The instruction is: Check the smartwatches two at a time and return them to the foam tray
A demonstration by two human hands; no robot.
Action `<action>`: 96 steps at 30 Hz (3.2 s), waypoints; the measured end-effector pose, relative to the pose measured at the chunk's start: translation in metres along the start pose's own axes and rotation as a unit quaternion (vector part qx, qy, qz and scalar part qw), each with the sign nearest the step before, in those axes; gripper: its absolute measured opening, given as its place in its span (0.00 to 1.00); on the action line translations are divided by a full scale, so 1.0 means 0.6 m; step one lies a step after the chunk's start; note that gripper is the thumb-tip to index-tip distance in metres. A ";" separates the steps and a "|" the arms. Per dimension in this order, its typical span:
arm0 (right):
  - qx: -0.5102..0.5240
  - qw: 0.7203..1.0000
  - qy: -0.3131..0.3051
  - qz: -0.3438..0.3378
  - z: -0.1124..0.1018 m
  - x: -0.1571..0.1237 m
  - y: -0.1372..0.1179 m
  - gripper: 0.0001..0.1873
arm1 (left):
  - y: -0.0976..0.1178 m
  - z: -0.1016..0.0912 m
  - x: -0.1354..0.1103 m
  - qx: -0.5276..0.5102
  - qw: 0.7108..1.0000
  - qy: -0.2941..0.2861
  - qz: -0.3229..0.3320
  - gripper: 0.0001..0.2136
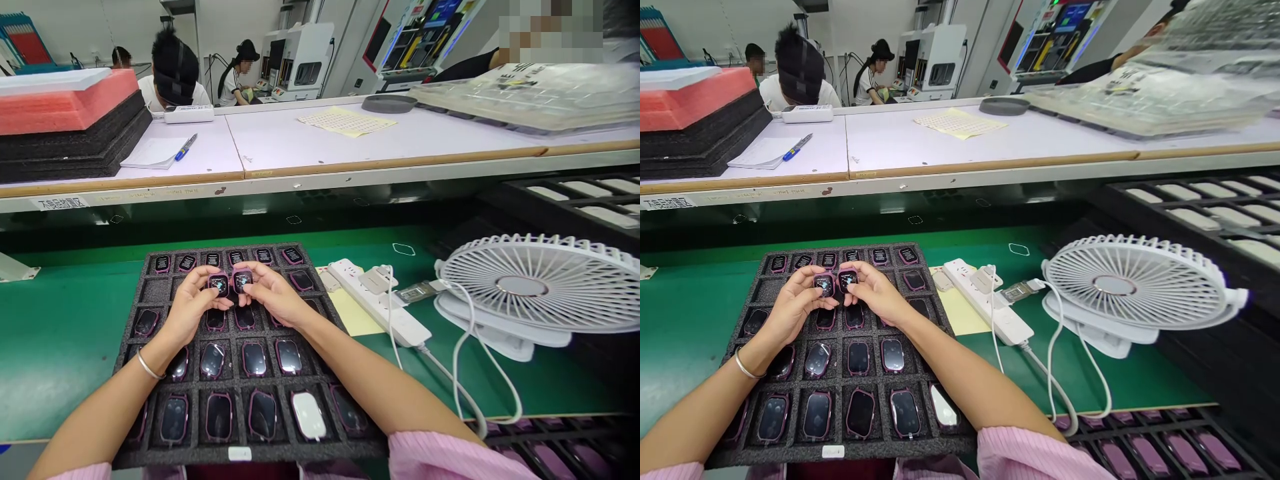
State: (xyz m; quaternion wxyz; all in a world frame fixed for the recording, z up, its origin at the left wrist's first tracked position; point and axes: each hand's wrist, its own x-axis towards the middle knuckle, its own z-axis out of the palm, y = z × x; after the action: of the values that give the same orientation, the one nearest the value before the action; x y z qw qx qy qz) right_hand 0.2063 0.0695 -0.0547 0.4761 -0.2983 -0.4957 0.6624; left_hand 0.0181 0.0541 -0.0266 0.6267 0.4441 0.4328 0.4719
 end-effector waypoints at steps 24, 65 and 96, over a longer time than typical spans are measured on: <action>-0.028 0.999 -0.029 -0.016 -0.001 -0.002 0.006 0.21 | -0.003 0.002 0.000 0.021 1.000 0.000 0.015 0.17; 0.004 1.000 -0.009 -0.006 0.003 -0.002 0.003 0.17 | -0.001 0.004 -0.003 -0.011 1.000 -0.008 -0.003 0.16; -0.006 0.999 -0.033 0.004 0.014 -0.004 0.009 0.31 | 0.089 0.054 -0.146 -0.164 0.887 -0.424 -0.083 0.31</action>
State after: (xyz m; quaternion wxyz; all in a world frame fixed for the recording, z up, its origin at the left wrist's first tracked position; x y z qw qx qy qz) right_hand 0.1979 0.0638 -0.0572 0.4552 -0.2813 -0.5141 0.6704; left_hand 0.0221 -0.0279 0.0431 0.8515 0.4550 0.0776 0.2489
